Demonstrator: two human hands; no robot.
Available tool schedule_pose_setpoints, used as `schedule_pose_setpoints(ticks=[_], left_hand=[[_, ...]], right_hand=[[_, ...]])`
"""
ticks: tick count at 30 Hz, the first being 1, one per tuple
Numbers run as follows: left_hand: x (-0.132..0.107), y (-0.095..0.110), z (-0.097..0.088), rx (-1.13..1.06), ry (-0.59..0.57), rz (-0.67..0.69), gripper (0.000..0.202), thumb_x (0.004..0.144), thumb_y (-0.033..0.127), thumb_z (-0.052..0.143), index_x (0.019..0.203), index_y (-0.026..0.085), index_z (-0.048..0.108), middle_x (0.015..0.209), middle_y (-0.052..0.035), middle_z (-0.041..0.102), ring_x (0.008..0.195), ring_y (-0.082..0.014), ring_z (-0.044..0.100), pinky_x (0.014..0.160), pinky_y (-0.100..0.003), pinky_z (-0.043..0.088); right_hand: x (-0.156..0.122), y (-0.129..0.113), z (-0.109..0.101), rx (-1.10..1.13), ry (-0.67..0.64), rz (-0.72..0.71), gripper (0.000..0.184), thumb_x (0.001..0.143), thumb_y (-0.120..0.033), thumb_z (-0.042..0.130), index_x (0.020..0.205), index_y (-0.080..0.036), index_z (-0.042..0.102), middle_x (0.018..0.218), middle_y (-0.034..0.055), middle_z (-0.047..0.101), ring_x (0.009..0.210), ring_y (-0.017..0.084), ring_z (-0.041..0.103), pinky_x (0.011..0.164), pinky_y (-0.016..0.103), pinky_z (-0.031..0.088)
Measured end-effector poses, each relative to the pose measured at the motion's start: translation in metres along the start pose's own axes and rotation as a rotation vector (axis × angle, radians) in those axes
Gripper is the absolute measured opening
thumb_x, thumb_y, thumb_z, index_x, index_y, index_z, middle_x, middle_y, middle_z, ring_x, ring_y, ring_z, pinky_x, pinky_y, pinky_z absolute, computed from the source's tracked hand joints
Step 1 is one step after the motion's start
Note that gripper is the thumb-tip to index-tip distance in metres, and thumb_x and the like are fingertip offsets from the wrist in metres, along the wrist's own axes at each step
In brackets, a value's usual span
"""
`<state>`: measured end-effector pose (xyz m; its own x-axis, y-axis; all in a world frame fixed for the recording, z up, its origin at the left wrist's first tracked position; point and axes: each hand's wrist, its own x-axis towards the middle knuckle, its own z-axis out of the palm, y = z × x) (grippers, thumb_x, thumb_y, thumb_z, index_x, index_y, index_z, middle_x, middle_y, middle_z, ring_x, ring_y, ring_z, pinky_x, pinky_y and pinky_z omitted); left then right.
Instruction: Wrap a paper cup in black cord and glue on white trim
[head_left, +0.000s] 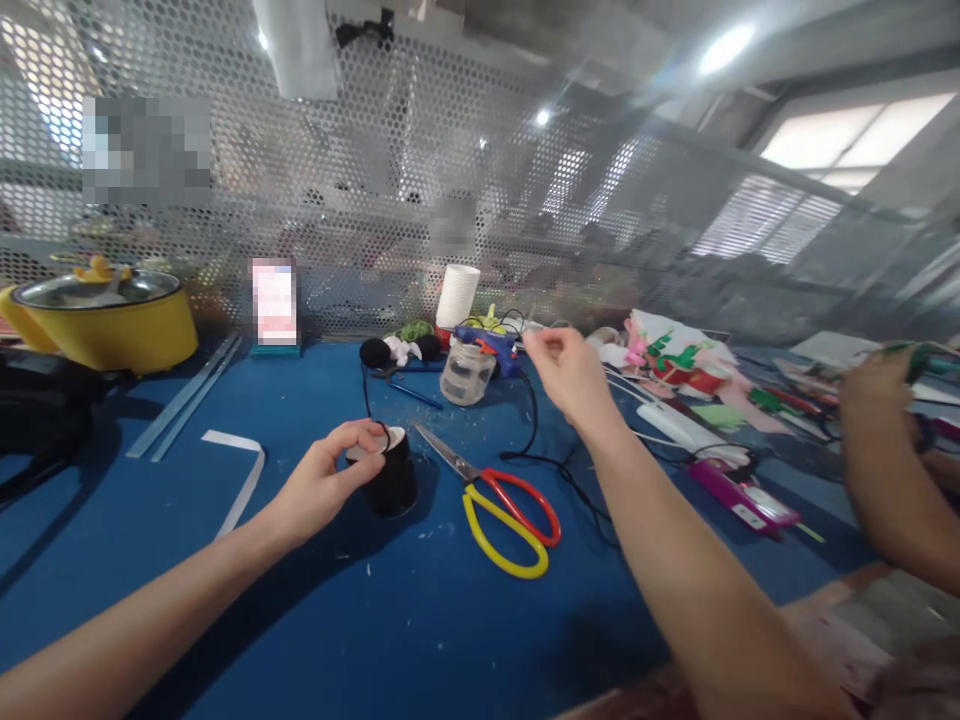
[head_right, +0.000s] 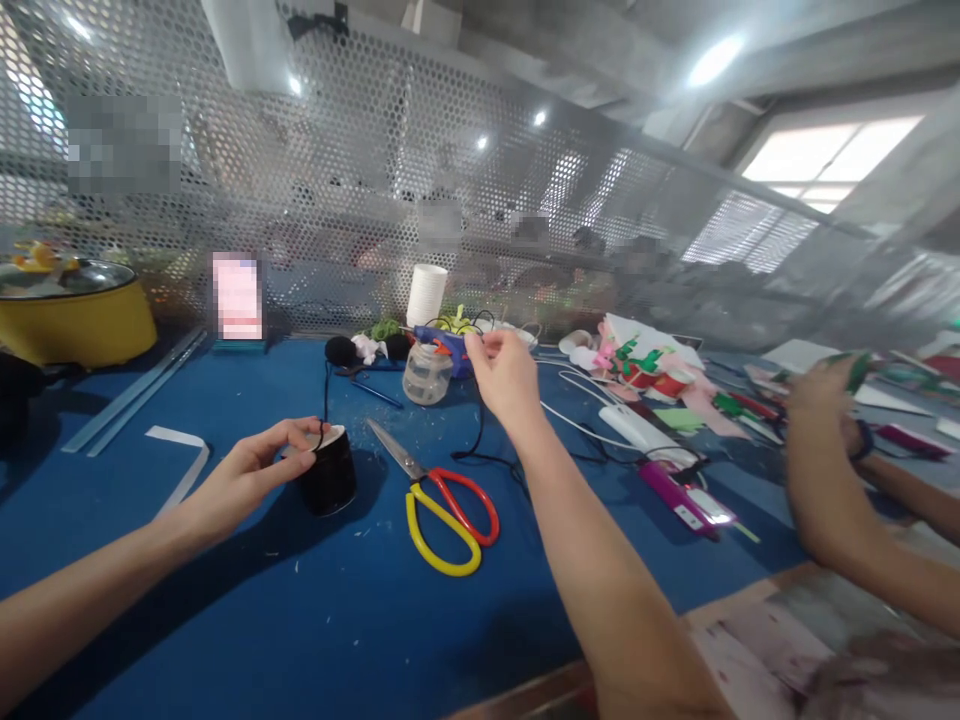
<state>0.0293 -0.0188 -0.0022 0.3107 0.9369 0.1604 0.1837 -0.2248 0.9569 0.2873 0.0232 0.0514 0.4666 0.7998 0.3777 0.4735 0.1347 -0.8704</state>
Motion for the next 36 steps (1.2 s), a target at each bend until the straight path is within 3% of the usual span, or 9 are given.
schedule_pose_setpoints(ticks=[1, 4, 8, 15, 21, 24, 27, 31, 36], left_hand=[[0.0, 0.0, -0.001, 0.012, -0.008, 0.002, 0.018, 0.068, 0.035, 0.059, 0.063, 0.019, 0.051, 0.104, -0.0102, 0.059, 0.114, -0.0265, 0.043, 0.096, -0.039, 0.028], [0.001, 0.0, -0.002, 0.039, -0.044, -0.004, 0.018, 0.069, 0.036, 0.057, 0.064, 0.019, 0.052, 0.106, -0.0108, 0.058, 0.113, -0.026, 0.045, 0.097, -0.04, 0.027], [0.0, 0.002, -0.003, 0.069, -0.069, -0.009, 0.019, 0.069, 0.037, 0.056, 0.065, 0.019, 0.052, 0.107, -0.0108, 0.059, 0.114, -0.0258, 0.044, 0.097, -0.039, 0.028], [0.0, 0.003, -0.003, 0.094, -0.079, -0.013, 0.022, 0.069, 0.039, 0.055, 0.063, 0.019, 0.049, 0.106, -0.0105, 0.058, 0.111, -0.0262, 0.046, 0.095, -0.039, 0.029], [0.001, 0.003, -0.004, 0.055, -0.07, -0.025, 0.023, 0.067, 0.039, 0.057, 0.06, 0.019, 0.047, 0.1, -0.0103, 0.058, 0.108, -0.0262, 0.048, 0.094, -0.039, 0.03], [0.002, 0.002, -0.005, 0.0, -0.063, -0.067, 0.023, 0.066, 0.038, 0.058, 0.061, 0.018, 0.048, 0.103, -0.0108, 0.058, 0.107, -0.0259, 0.048, 0.094, -0.039, 0.03], [0.003, 0.001, -0.005, -0.041, -0.057, -0.1, 0.021, 0.067, 0.036, 0.06, 0.062, 0.018, 0.05, 0.103, -0.0107, 0.059, 0.107, -0.0253, 0.048, 0.094, -0.039, 0.029], [0.004, -0.004, -0.006, -0.12, -0.022, -0.117, 0.02, 0.067, 0.035, 0.06, 0.06, 0.018, 0.052, 0.094, -0.0071, 0.062, 0.105, -0.024, 0.049, 0.094, -0.038, 0.028], [0.007, -0.01, -0.008, -0.215, 0.015, -0.141, 0.021, 0.066, 0.034, 0.062, 0.059, 0.018, 0.051, 0.082, -0.0025, 0.062, 0.093, -0.0209, 0.052, 0.087, -0.035, 0.032]], right_hand=[[0.01, 0.004, 0.002, 0.036, -0.121, 0.147, 0.021, 0.074, -0.032, 0.06, 0.062, -0.018, 0.049, 0.063, 0.0023, 0.06, 0.076, 0.019, 0.061, 0.073, 0.031, 0.049], [0.029, 0.013, 0.014, 0.099, -0.354, 0.344, 0.03, 0.08, -0.033, 0.055, 0.055, -0.016, 0.048, 0.047, 0.0007, 0.054, 0.054, 0.015, 0.06, 0.055, 0.029, 0.052], [0.034, 0.016, 0.027, 0.184, -0.452, 0.444, 0.023, 0.082, -0.019, 0.052, 0.059, -0.013, 0.051, 0.044, 0.0011, 0.055, 0.038, 0.009, 0.053, 0.04, 0.021, 0.048], [0.028, 0.02, 0.039, 0.32, -0.32, 0.31, 0.018, 0.077, -0.014, 0.051, 0.059, -0.015, 0.049, 0.043, -0.005, 0.05, 0.034, 0.005, 0.046, 0.031, 0.013, 0.036], [0.006, 0.002, 0.029, 0.418, -0.261, 0.153, 0.005, 0.069, -0.016, 0.055, 0.07, -0.016, 0.05, 0.058, -0.004, 0.057, 0.05, 0.007, 0.055, 0.045, 0.017, 0.045], [-0.024, -0.011, 0.015, 0.474, -0.413, 0.094, 0.016, 0.064, -0.015, 0.058, 0.08, -0.015, 0.053, 0.067, -0.0012, 0.061, 0.054, 0.009, 0.056, 0.049, 0.021, 0.046], [-0.057, -0.014, 0.006, 0.435, -0.596, 0.113, 0.015, 0.07, -0.021, 0.057, 0.082, -0.014, 0.055, 0.051, -0.0051, 0.054, 0.04, 0.006, 0.047, 0.042, 0.02, 0.04], [-0.088, -0.011, 0.003, 0.315, -0.711, 0.12, 0.018, 0.076, -0.032, 0.054, 0.077, -0.014, 0.055, 0.047, -0.0053, 0.05, 0.04, 0.007, 0.046, 0.043, 0.02, 0.041], [-0.101, -0.014, 0.004, 0.16, -0.773, 0.115, 0.022, 0.075, -0.035, 0.054, 0.082, -0.014, 0.055, 0.049, -0.0041, 0.05, 0.042, 0.008, 0.048, 0.041, 0.02, 0.043]])
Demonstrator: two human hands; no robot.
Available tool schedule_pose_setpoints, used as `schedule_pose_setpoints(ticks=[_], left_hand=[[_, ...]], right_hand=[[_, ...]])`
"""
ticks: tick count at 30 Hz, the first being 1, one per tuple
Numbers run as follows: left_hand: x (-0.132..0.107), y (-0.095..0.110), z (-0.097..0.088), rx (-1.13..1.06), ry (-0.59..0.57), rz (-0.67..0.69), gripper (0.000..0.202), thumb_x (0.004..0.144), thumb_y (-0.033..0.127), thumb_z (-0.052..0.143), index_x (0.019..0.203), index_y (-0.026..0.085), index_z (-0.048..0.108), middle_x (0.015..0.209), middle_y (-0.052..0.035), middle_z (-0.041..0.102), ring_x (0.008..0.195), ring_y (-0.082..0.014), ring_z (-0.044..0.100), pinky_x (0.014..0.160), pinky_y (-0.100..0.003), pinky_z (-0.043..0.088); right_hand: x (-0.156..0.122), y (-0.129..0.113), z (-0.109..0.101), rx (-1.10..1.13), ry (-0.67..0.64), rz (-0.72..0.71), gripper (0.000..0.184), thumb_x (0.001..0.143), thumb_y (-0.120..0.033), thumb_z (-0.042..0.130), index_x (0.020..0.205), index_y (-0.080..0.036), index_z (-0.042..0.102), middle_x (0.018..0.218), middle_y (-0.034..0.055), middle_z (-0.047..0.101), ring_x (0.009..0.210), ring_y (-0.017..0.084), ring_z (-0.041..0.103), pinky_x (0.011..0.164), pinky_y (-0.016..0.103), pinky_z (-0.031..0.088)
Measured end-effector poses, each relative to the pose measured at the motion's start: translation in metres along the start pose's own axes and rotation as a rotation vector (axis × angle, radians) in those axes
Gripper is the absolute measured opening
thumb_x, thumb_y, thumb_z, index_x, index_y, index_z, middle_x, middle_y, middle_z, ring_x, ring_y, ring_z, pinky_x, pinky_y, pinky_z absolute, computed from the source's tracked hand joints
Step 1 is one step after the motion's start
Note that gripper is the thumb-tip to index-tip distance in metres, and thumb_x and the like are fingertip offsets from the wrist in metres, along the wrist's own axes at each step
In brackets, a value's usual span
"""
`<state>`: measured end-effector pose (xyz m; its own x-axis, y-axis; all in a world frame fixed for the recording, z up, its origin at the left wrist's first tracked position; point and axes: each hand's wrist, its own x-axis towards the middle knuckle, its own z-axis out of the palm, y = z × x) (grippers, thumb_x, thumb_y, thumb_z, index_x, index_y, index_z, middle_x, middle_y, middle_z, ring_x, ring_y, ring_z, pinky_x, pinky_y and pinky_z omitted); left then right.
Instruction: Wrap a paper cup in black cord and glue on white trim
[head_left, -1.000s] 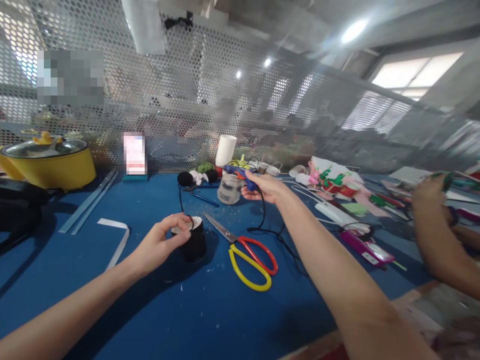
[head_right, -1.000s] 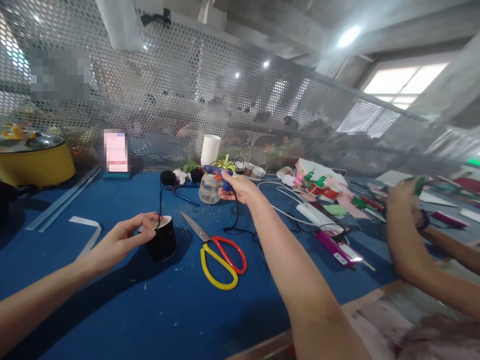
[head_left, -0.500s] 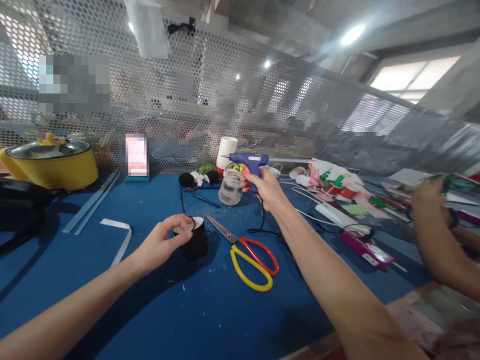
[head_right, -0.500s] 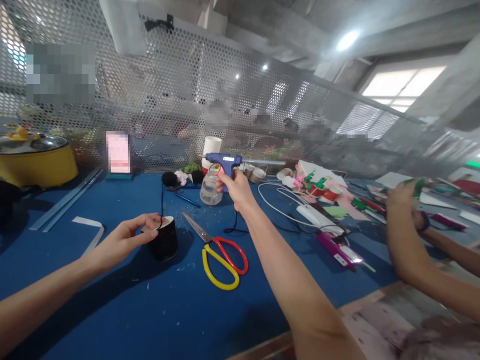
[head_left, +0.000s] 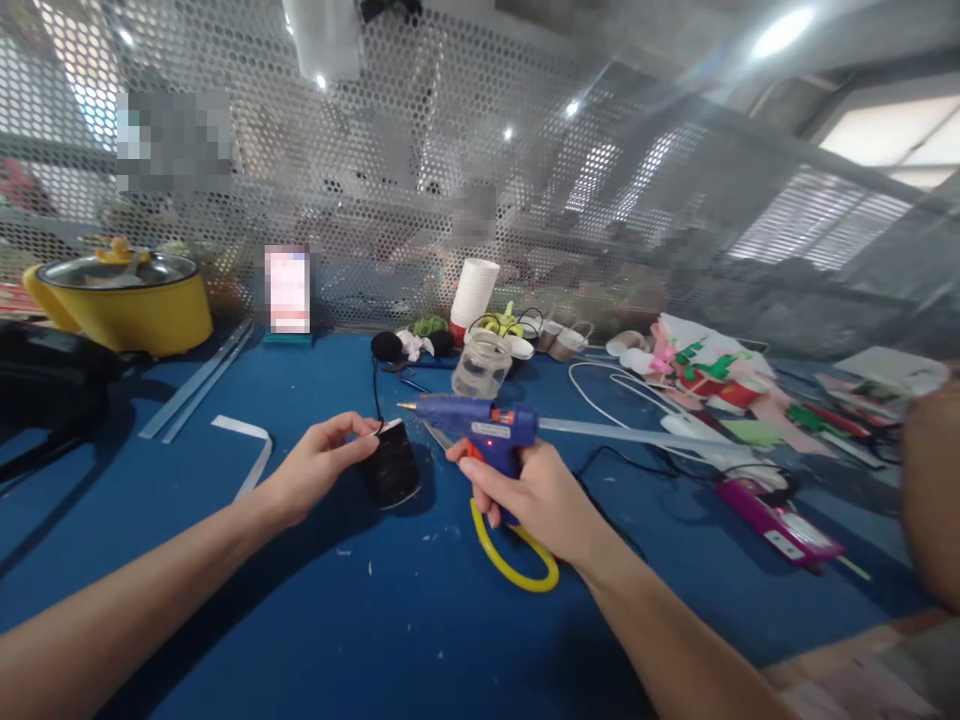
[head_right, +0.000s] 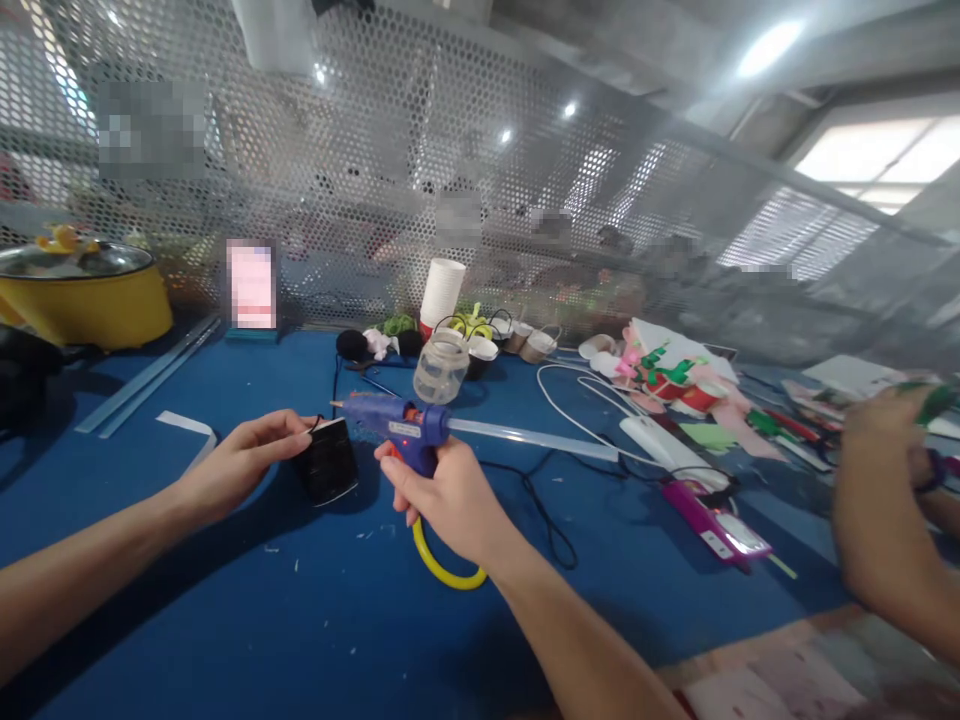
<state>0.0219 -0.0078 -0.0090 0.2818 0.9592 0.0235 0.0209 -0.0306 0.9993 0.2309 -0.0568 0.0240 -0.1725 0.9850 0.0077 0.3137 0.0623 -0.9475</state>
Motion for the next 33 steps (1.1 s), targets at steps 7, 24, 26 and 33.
schedule_pose_setpoints(ticks=[7, 24, 26, 33], left_hand=[[-0.001, 0.0, 0.002, 0.0, -0.004, 0.004, 0.02, 0.068, 0.033, 0.061, 0.061, 0.017, 0.051, 0.086, -0.0032, 0.061, 0.091, -0.0192, 0.051, 0.086, -0.033, 0.032], [-0.002, 0.001, 0.004, 0.039, -0.001, 0.033, 0.019, 0.067, 0.033, 0.06, 0.06, 0.019, 0.051, 0.088, -0.0041, 0.063, 0.1, -0.0214, 0.051, 0.092, -0.037, 0.031], [-0.002, 0.001, 0.004, 0.038, -0.006, 0.028, 0.019, 0.067, 0.033, 0.06, 0.059, 0.019, 0.051, 0.087, -0.0039, 0.063, 0.1, -0.0214, 0.052, 0.092, -0.037, 0.031], [-0.003, 0.003, 0.004, 0.054, -0.014, 0.041, 0.019, 0.068, 0.034, 0.059, 0.059, 0.02, 0.05, 0.086, -0.0042, 0.063, 0.099, -0.0216, 0.052, 0.091, -0.037, 0.032]], right_hand=[[-0.007, 0.002, 0.007, -0.201, 0.003, 0.073, 0.022, 0.076, -0.037, 0.051, 0.083, -0.016, 0.052, 0.043, -0.006, 0.047, 0.038, 0.01, 0.048, 0.041, 0.021, 0.043], [-0.009, 0.006, 0.011, -0.306, 0.02, 0.009, 0.024, 0.077, -0.039, 0.048, 0.085, -0.017, 0.055, 0.043, -0.0051, 0.047, 0.036, 0.012, 0.05, 0.04, 0.022, 0.044], [-0.009, 0.005, 0.011, -0.299, 0.013, 0.028, 0.024, 0.077, -0.039, 0.048, 0.084, -0.018, 0.054, 0.043, -0.0052, 0.047, 0.036, 0.012, 0.05, 0.04, 0.022, 0.044], [-0.007, 0.003, 0.009, -0.292, 0.023, 0.042, 0.023, 0.076, -0.039, 0.048, 0.081, -0.017, 0.053, 0.041, -0.0052, 0.047, 0.036, 0.013, 0.05, 0.04, 0.023, 0.044]])
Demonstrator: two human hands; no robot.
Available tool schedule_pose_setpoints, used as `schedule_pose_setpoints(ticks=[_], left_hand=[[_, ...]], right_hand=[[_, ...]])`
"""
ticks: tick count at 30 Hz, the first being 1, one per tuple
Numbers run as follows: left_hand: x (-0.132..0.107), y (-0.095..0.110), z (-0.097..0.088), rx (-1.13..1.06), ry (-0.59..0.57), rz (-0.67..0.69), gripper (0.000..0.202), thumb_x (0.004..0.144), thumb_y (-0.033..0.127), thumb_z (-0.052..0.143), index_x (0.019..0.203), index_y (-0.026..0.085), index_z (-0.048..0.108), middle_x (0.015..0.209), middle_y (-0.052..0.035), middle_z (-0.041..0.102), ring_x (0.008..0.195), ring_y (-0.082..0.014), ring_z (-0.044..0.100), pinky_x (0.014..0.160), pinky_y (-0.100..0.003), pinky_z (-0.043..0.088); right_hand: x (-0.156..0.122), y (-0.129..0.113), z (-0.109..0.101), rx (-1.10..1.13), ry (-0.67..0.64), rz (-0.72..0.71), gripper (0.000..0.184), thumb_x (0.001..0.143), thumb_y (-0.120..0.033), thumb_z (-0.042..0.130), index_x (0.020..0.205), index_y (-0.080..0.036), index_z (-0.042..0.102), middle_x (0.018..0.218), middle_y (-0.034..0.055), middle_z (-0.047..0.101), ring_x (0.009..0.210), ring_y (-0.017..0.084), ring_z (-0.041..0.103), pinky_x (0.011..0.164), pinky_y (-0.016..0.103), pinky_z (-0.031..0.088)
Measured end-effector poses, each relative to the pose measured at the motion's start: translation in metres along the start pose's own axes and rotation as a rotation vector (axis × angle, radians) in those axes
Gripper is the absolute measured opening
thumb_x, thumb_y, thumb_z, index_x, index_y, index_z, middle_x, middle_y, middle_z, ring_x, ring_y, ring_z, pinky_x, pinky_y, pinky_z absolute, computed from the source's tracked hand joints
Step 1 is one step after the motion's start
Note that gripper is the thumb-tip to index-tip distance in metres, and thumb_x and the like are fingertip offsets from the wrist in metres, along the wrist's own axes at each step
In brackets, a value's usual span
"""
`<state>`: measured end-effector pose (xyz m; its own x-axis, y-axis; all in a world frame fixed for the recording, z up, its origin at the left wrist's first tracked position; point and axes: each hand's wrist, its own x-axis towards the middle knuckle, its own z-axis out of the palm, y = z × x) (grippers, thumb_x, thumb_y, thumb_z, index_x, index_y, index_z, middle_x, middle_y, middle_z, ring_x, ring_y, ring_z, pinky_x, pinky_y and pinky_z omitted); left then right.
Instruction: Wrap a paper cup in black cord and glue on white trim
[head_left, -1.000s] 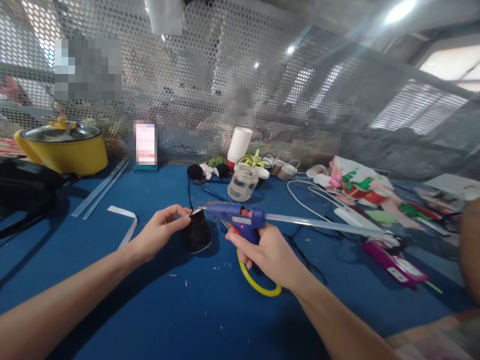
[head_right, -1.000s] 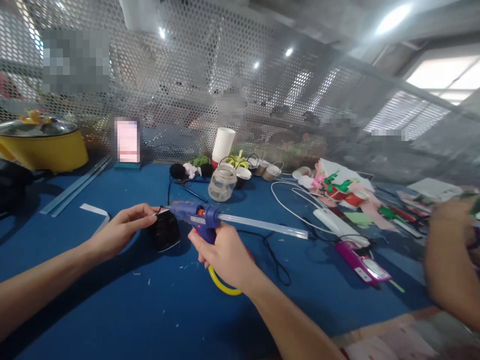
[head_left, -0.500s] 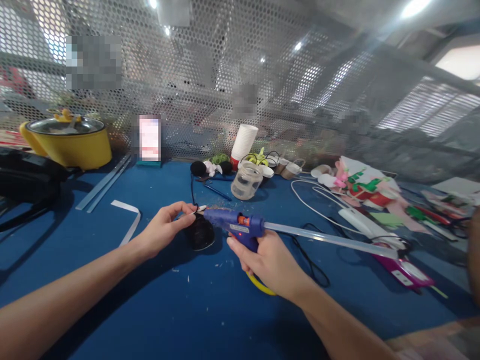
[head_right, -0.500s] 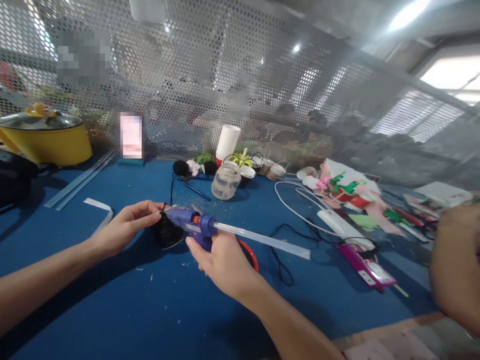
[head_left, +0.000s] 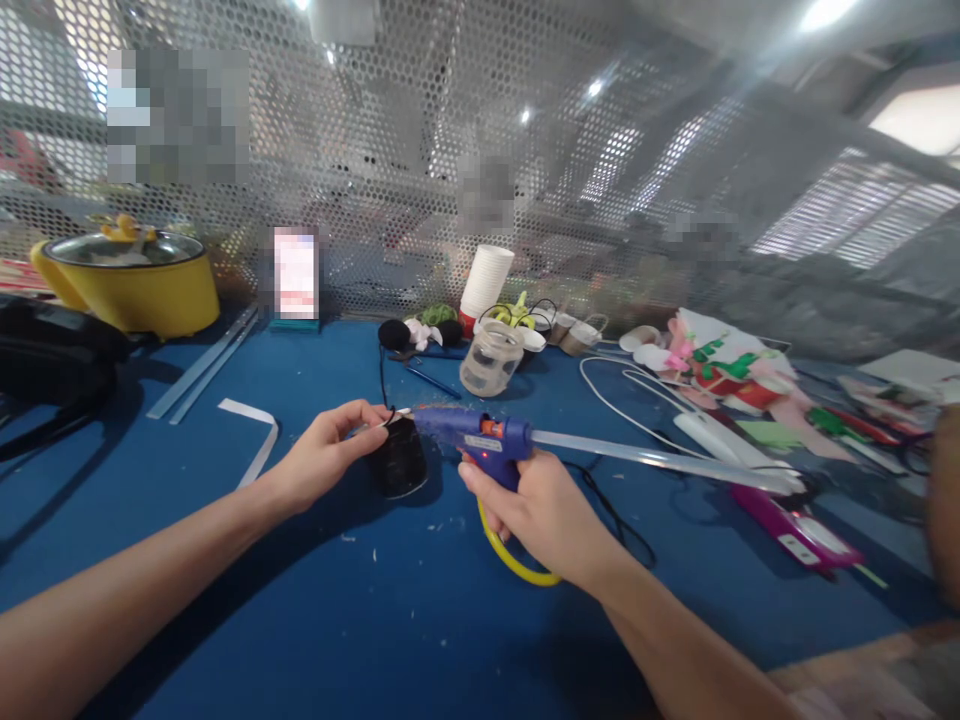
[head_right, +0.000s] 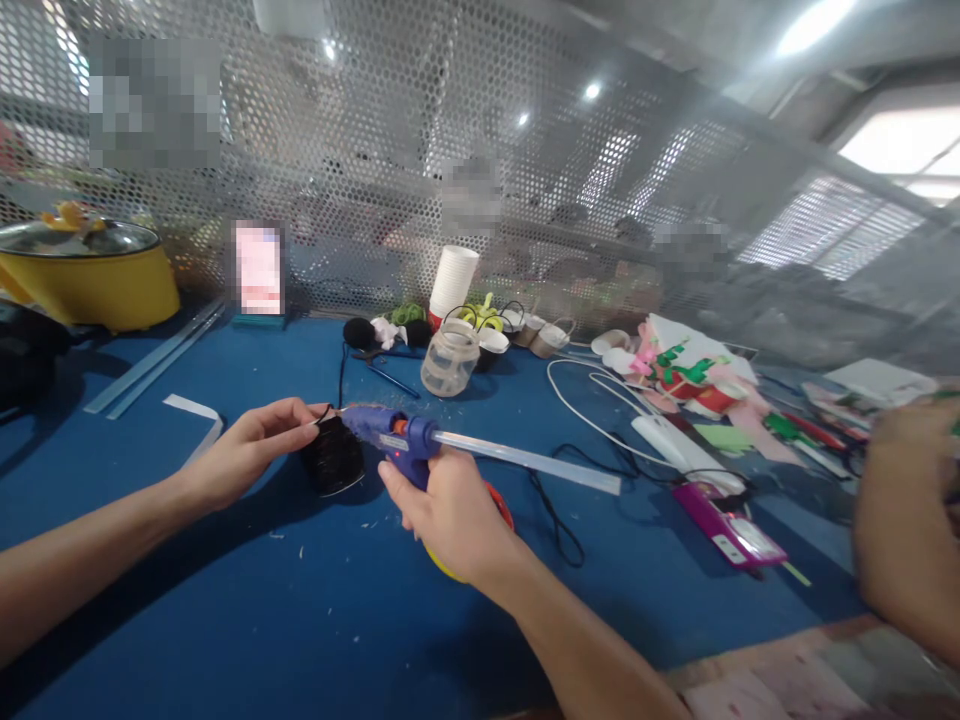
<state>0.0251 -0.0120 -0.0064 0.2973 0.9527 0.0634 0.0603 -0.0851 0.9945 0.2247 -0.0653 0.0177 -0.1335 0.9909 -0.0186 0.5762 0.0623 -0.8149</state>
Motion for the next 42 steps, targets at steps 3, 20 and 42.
schedule_pose_setpoints(ticks=[3, 20, 42], left_hand=[[0.0003, -0.0005, -0.0005, -0.009, -0.012, 0.004, 0.02, 0.068, 0.034, 0.06, 0.059, 0.02, 0.05, 0.088, -0.0044, 0.064, 0.1, -0.0214, 0.052, 0.091, -0.036, 0.033], [0.001, -0.0035, -0.0031, -0.055, -0.046, 0.004, 0.018, 0.07, 0.031, 0.06, 0.06, 0.02, 0.05, 0.081, -0.0034, 0.063, 0.111, -0.0233, 0.046, 0.098, -0.04, 0.026], [0.0038, -0.0047, -0.0054, -0.007, -0.078, 0.035, 0.018, 0.07, 0.032, 0.061, 0.062, 0.019, 0.051, 0.087, -0.0038, 0.059, 0.108, -0.0227, 0.045, 0.099, -0.039, 0.022]], right_hand=[[-0.0001, -0.0004, -0.0013, 0.013, -0.007, 0.0, 0.022, 0.076, -0.039, 0.048, 0.078, -0.018, 0.052, 0.04, -0.0056, 0.047, 0.036, 0.012, 0.049, 0.04, 0.023, 0.043], [0.0007, -0.0019, -0.004, 0.089, -0.048, 0.043, 0.021, 0.077, -0.038, 0.048, 0.077, -0.017, 0.05, 0.042, -0.0056, 0.046, 0.036, 0.01, 0.046, 0.04, 0.022, 0.041], [-0.0025, -0.0042, 0.0014, 0.071, -0.069, 0.046, 0.019, 0.077, -0.036, 0.048, 0.075, -0.017, 0.05, 0.041, -0.0057, 0.046, 0.035, 0.009, 0.045, 0.04, 0.02, 0.041]])
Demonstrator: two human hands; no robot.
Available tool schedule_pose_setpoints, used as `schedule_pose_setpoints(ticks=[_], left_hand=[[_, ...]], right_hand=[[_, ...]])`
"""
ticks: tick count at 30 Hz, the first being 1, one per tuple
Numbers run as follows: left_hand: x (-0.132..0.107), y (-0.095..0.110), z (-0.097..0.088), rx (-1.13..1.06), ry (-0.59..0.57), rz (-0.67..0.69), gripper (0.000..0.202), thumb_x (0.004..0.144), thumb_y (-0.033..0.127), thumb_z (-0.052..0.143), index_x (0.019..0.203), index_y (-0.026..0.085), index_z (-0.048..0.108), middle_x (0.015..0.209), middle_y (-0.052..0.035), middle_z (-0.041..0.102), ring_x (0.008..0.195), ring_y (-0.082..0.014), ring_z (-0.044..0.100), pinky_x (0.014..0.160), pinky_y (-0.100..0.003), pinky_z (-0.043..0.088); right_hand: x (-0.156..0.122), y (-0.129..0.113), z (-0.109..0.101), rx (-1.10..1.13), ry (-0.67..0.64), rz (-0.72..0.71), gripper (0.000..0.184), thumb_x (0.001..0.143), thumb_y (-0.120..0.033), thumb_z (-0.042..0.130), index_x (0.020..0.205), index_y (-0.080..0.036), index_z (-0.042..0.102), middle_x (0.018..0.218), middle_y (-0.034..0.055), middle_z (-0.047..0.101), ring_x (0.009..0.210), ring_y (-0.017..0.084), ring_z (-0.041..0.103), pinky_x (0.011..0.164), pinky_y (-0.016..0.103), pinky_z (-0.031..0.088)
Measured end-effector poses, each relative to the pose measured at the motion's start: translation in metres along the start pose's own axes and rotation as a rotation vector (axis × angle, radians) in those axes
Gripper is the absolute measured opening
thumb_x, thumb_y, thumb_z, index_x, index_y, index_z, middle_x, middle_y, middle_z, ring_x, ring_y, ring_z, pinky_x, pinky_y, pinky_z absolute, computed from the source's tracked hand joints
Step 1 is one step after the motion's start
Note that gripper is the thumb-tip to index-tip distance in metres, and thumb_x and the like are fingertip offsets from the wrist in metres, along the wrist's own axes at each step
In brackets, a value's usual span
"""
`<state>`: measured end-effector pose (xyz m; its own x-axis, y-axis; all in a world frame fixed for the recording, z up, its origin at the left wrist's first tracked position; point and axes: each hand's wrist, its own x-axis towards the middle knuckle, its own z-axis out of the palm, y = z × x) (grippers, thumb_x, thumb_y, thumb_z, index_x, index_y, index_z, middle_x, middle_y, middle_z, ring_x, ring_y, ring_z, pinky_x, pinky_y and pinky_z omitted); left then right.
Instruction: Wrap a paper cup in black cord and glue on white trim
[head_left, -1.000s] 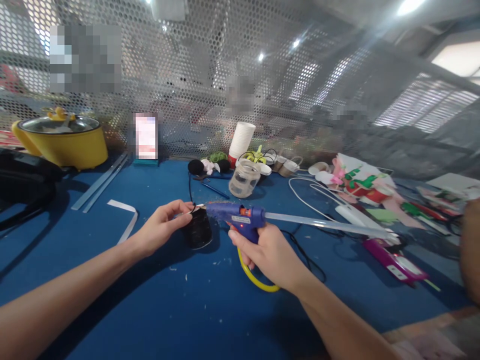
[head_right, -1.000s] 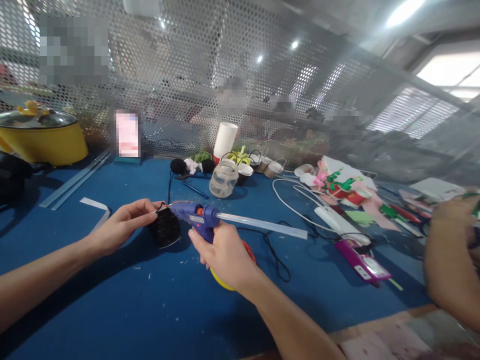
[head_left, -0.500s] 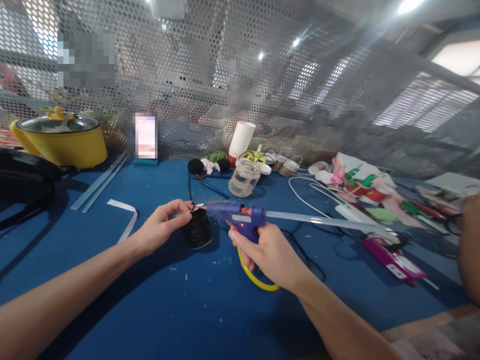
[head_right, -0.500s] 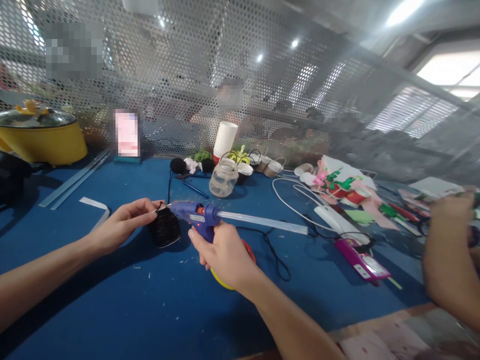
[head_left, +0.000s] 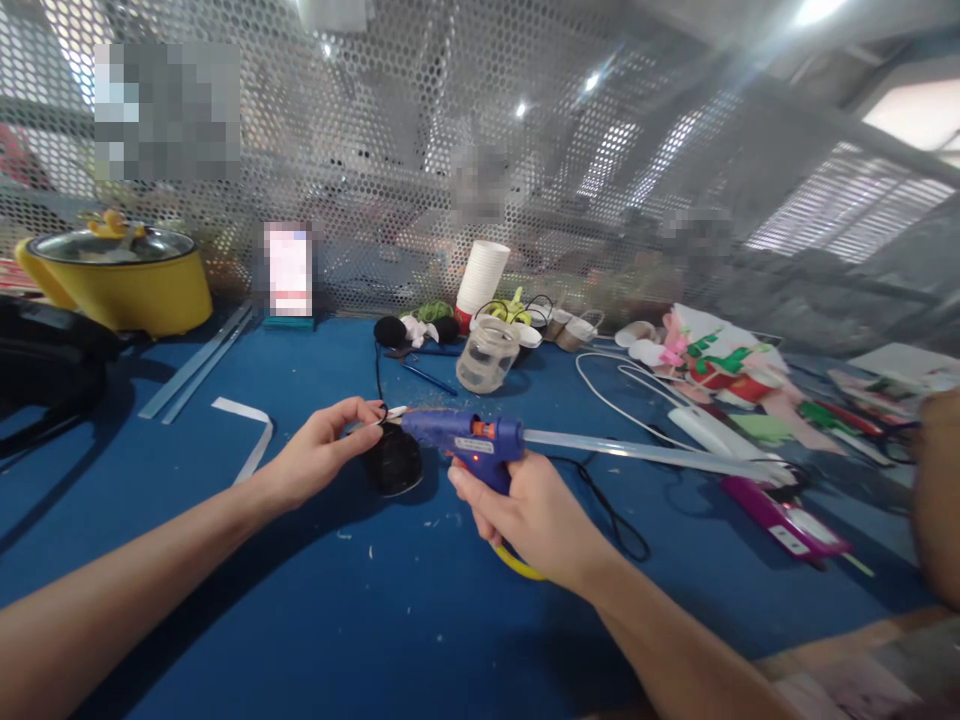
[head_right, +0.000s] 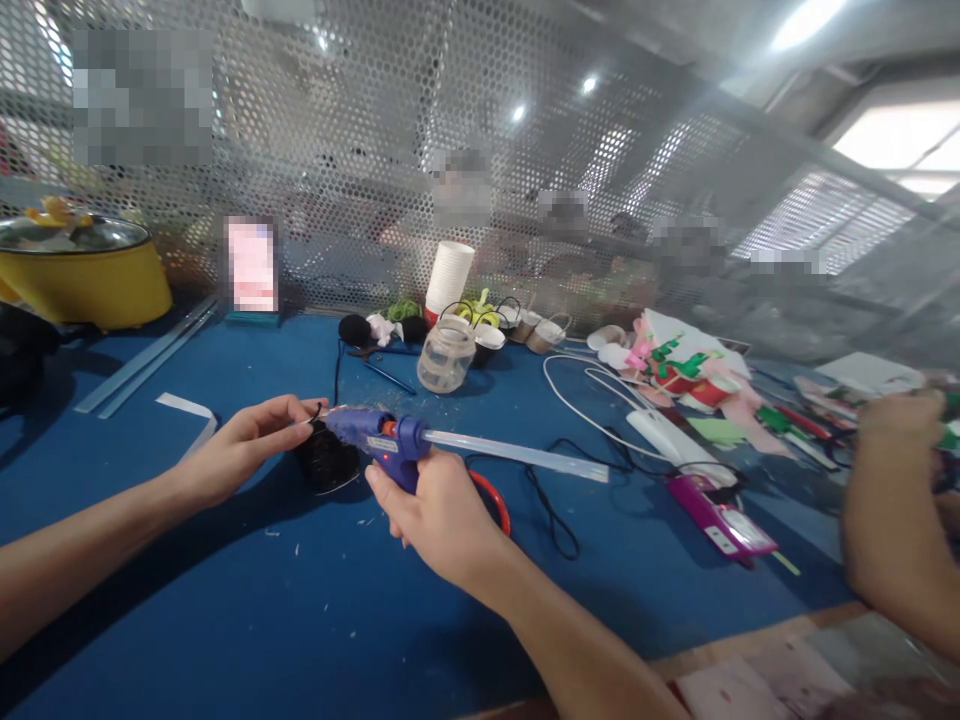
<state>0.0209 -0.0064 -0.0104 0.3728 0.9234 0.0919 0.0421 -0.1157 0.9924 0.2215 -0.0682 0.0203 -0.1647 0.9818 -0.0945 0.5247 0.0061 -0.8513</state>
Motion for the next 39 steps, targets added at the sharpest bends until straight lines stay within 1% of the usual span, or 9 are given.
schedule_pose_setpoints(ticks=[8, 14, 20, 27, 32, 39], left_hand=[[0.003, -0.005, -0.009, -0.011, -0.067, 0.015, 0.014, 0.075, 0.028, 0.057, 0.065, 0.019, 0.052, 0.094, -0.0036, 0.06, 0.108, -0.0208, 0.045, 0.097, -0.038, 0.024], [0.003, -0.004, -0.008, -0.016, -0.047, -0.016, 0.014, 0.074, 0.029, 0.058, 0.066, 0.019, 0.052, 0.096, -0.0032, 0.061, 0.111, -0.0217, 0.044, 0.096, -0.038, 0.025], [0.003, -0.006, -0.009, -0.018, -0.047, -0.023, 0.015, 0.074, 0.031, 0.058, 0.066, 0.02, 0.052, 0.096, -0.0029, 0.061, 0.112, -0.0214, 0.043, 0.098, -0.037, 0.023], [0.003, -0.003, -0.008, -0.025, -0.065, -0.013, 0.017, 0.073, 0.033, 0.059, 0.065, 0.019, 0.052, 0.094, -0.003, 0.061, 0.111, -0.0211, 0.045, 0.098, -0.037, 0.023], [0.004, -0.002, -0.008, -0.011, -0.045, -0.014, 0.018, 0.072, 0.033, 0.06, 0.064, 0.019, 0.051, 0.092, -0.0032, 0.062, 0.112, -0.0211, 0.043, 0.098, -0.036, 0.023], [0.003, -0.003, -0.008, -0.009, -0.04, -0.007, 0.02, 0.072, 0.035, 0.06, 0.064, 0.019, 0.051, 0.092, -0.0043, 0.062, 0.111, -0.0226, 0.044, 0.096, -0.039, 0.024]], right_hand=[[0.004, 0.0, -0.009, 0.071, -0.001, -0.007, 0.02, 0.077, -0.035, 0.049, 0.07, -0.016, 0.048, 0.038, -0.0064, 0.045, 0.034, 0.009, 0.044, 0.039, 0.021, 0.04], [0.005, 0.001, -0.015, 0.089, -0.006, -0.058, 0.024, 0.079, -0.034, 0.048, 0.063, -0.017, 0.048, 0.038, -0.0056, 0.046, 0.034, 0.007, 0.044, 0.04, 0.02, 0.041], [0.005, 0.001, -0.014, 0.09, -0.013, -0.03, 0.025, 0.079, -0.033, 0.049, 0.06, -0.017, 0.047, 0.039, -0.0056, 0.046, 0.035, 0.007, 0.045, 0.042, 0.02, 0.042], [0.005, 0.0, -0.012, 0.094, -0.043, -0.034, 0.025, 0.08, -0.033, 0.048, 0.059, -0.018, 0.045, 0.037, -0.0057, 0.044, 0.036, 0.009, 0.046, 0.04, 0.021, 0.041], [0.008, 0.003, -0.015, 0.065, -0.019, -0.034, 0.025, 0.08, -0.033, 0.048, 0.06, -0.018, 0.047, 0.038, -0.0057, 0.046, 0.036, 0.008, 0.046, 0.042, 0.021, 0.042], [0.011, 0.001, -0.017, 0.029, -0.001, -0.015, 0.03, 0.081, -0.032, 0.047, 0.054, -0.018, 0.046, 0.038, -0.0044, 0.047, 0.036, 0.008, 0.046, 0.044, 0.021, 0.043]])
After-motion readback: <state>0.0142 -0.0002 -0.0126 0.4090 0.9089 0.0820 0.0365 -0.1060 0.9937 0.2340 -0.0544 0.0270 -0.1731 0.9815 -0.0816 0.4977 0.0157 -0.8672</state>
